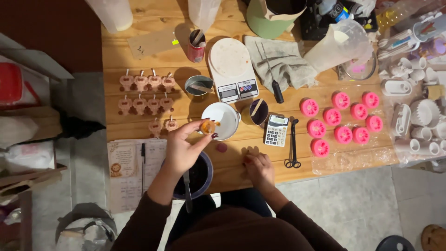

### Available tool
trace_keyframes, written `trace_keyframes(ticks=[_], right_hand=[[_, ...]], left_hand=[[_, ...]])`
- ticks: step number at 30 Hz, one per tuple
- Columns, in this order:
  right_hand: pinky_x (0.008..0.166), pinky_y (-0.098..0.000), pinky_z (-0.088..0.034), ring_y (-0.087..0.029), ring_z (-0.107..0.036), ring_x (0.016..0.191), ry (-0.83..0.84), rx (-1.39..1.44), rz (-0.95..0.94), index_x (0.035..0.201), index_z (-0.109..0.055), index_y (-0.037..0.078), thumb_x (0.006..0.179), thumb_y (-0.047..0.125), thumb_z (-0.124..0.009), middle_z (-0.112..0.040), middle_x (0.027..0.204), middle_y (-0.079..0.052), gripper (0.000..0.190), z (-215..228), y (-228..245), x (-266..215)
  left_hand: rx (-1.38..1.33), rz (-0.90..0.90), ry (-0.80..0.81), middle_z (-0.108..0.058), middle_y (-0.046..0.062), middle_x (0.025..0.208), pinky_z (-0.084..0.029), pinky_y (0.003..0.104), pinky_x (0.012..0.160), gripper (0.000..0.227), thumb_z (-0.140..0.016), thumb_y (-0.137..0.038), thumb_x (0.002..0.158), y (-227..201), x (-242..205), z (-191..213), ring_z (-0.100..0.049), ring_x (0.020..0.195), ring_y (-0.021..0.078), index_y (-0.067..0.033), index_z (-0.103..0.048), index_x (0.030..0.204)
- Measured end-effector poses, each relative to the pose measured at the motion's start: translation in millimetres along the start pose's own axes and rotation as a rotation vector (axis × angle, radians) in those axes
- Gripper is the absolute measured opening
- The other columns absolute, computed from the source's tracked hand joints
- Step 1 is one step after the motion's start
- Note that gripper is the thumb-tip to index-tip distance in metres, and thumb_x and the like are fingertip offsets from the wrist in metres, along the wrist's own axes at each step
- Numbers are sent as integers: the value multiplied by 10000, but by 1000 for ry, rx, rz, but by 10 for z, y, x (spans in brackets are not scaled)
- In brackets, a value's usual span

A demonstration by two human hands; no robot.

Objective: Pouring liquid wax into flower-shaped silicone molds and organizing ingredients on a workbench.

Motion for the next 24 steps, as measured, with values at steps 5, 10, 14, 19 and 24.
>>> trace_keyframes(ticks=[5, 10, 14, 19, 24], right_hand=[[818, -396, -564, -305, -666, 939, -38, -40, -47, 1050, -711, 52, 767, 4, -763, -731, 1059, -100, 292, -93, -107, -126], [839, -387, -558, -322, -690, 942, -97, 46, -213, 1010, -722, 31, 726, 35, -825, -733, 1052, -136, 302, 54, 21, 51], [936, -359, -572, -286, -716, 1041, -152, 370, -341, 1026, -711, 12, 779, -19, -798, -734, 1152, -139, 264, 140, 141, 377], [1091, -383, -526, -259, -668, 1231, -99, 1021, -283, 1124, -684, -35, 838, -124, -720, -696, 1268, -166, 302, 531, 797, 915], [1114, -387, -515, -260, -654, 1252, 9, 1043, -92, 1145, -712, -16, 855, -110, -713, -694, 1298, -161, 304, 815, 1129, 1266]], left_hand=[[22, 13, -1, -789, 88, 1129, -576, 279, 944, 347, -790, -22, 857, -11, -27, 120, -753, 1057, 146, 13, -717, 1195], [57, 63, 5, -800, 88, 1091, -582, 276, 904, 335, -799, -29, 850, -71, -75, 79, -761, 1014, 145, 4, -730, 1176], [60, 32, 20, -797, 91, 1092, -586, 279, 901, 355, -798, -31, 841, -133, -66, 51, -764, 1014, 156, 1, -725, 1188], [184, -47, 86, -801, 95, 1091, -593, 286, 889, 352, -806, -86, 843, -256, -110, -47, -780, 1000, 167, -27, -734, 1183], [125, -90, 163, -787, 122, 1080, -570, 310, 935, 356, -796, -103, 852, -386, -173, -130, -764, 1031, 197, -27, -713, 1189]])
Point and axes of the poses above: each hand's wrist, its own x-axis towards the middle knuckle, its own z-axis out of the back of the hand, y = z × x, the point moved 2 cm from there along x, towards the middle knuckle
